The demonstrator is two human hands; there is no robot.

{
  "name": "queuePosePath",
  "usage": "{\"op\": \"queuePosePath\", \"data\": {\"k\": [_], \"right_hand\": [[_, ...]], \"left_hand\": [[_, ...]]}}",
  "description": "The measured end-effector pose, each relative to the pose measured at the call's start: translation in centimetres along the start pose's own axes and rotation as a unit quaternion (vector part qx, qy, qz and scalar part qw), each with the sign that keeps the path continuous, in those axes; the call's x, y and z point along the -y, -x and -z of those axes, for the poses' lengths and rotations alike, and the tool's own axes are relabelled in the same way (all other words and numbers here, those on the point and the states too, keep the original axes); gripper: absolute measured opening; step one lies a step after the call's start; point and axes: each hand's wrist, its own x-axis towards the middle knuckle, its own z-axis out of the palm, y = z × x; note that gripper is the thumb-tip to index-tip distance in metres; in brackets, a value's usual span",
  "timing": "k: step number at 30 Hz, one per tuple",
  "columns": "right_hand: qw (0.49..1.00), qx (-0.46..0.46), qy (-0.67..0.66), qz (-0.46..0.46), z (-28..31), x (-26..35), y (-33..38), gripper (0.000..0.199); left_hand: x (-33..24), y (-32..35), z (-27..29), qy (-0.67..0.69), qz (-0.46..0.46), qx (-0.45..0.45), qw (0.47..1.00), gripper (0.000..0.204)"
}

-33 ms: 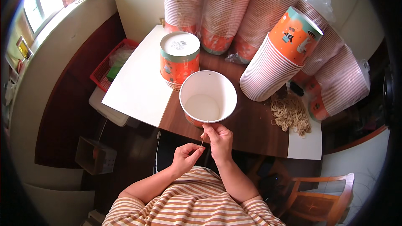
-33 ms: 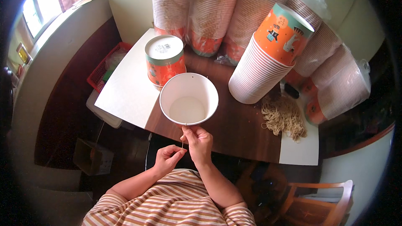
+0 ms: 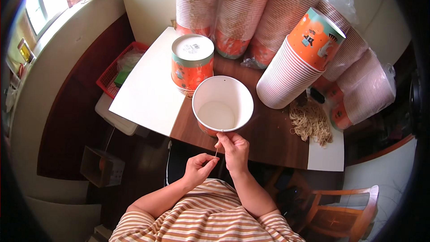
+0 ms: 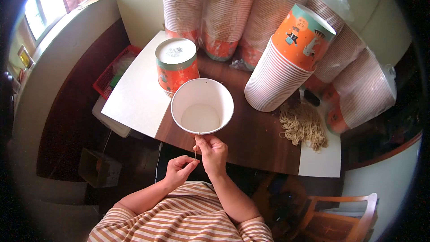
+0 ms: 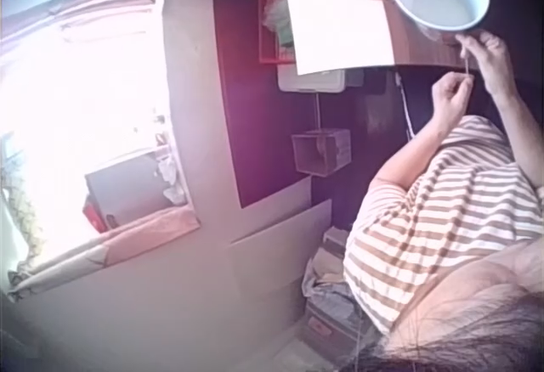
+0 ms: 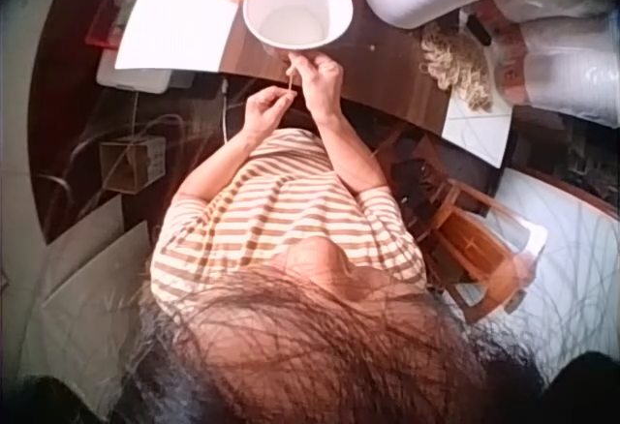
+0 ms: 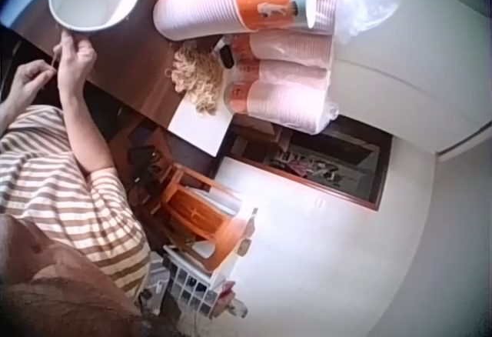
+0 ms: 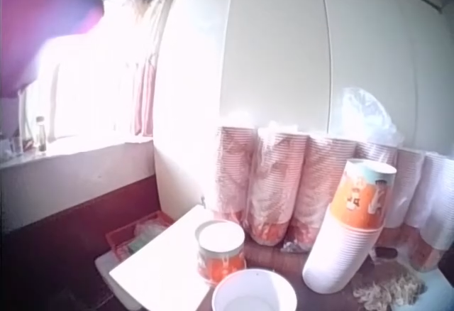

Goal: Secure stacks of paper bowls using rubber bands for storage or shipment.

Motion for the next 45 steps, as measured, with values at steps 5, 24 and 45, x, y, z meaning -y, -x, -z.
{"op": "queuePosePath", "data": {"k": [5, 24, 45], "right_hand": [[1.000, -0.006, 0.008, 0.025, 0.8, -0.9, -0.2, 0.014], [0.813, 0.348, 0.377, 0.275, 3.2, 0.7, 4.6, 0.052], [0.779, 0.236, 0.503, 0.289, 7.3, 5.1, 2.9, 0.036]], "left_hand": [[0.2, 0.4, 0.0, 0.043, 0.048, 0.027, 0.998, 0.012], [-2.4, 0.0, 5.7, 0.129, 0.208, 0.355, 0.903, 0.039], [-4.8, -0.9, 8.0, 0.121, 0.280, 0.328, 0.894, 0.026]]}}
